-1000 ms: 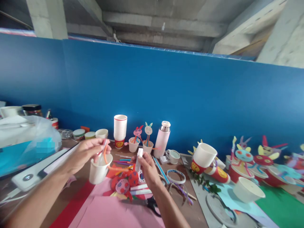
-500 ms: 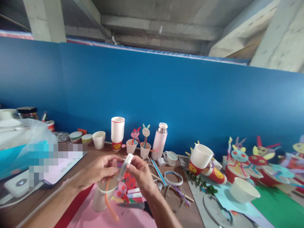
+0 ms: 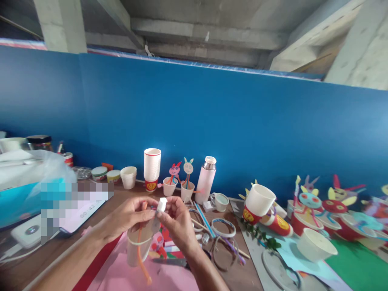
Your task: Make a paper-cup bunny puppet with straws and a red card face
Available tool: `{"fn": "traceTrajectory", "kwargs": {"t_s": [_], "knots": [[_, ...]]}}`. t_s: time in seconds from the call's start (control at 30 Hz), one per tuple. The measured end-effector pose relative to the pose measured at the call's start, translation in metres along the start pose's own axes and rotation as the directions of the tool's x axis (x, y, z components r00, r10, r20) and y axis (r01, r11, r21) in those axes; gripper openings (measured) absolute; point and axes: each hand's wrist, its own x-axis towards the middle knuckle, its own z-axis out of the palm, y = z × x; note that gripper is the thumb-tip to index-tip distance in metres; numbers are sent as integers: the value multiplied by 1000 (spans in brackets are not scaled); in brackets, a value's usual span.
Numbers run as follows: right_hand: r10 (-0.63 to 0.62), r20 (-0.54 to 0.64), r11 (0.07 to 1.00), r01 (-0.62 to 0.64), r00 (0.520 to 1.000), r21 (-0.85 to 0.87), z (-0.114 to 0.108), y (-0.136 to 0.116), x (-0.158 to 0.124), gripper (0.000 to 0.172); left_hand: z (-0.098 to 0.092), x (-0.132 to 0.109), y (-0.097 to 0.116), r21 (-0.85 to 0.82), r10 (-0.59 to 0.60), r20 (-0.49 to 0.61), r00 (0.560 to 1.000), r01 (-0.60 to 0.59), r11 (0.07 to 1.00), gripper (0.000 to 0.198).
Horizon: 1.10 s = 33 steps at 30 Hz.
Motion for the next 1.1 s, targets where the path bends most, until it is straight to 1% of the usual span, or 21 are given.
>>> {"fn": "traceTrajectory", "kwargs": {"t_s": [0.1,0.23,0.33,0.47,0.53,0.57,0.67,0.77,0.87,0.93,1.1], "knots": [[-26,-14,998,25,1000,-59,-2,4,0,39,-1,0,0,-16,12,39,999,-12,1000,37],[-78,-39,972,67,996,-224,-2,3,-1,43,-3,0,1,7,-3,46,999,2,1000,36],[-86,-39,943,68,996,-327,1,-1,-3,45,-1,0,2,22,-15,56,998,14,1000,31],[-95,-42,900,68,995,-430,5,-6,-5,45,2,1,-1,29,-14,36,999,13,1000,20],[-107,-34,893,81,994,-442,6,-8,-6,45,2,2,-3,7,0,38,999,0,1000,17],[-109,-19,896,90,994,-436,6,-9,-7,45,1,2,-4,-13,10,37,999,-10,1000,18],[-90,56,911,105,994,-399,6,-11,-8,47,-3,2,-4,-70,55,-14,998,-56,996,23],[-53,99,916,88,994,-392,6,-11,-8,38,-8,1,-3,-98,86,-80,993,-94,991,23],[-11,89,911,47,996,-409,5,-8,-7,23,-11,2,-2,-120,87,-85,993,-97,988,24],[6,70,905,24,998,-425,5,-6,-7,17,-10,2,-2,-115,86,-73,994,-94,989,24],[28,58,914,-2,998,-406,4,-6,-7,16,-9,2,-2,-81,100,-64,993,-105,991,22]]}}
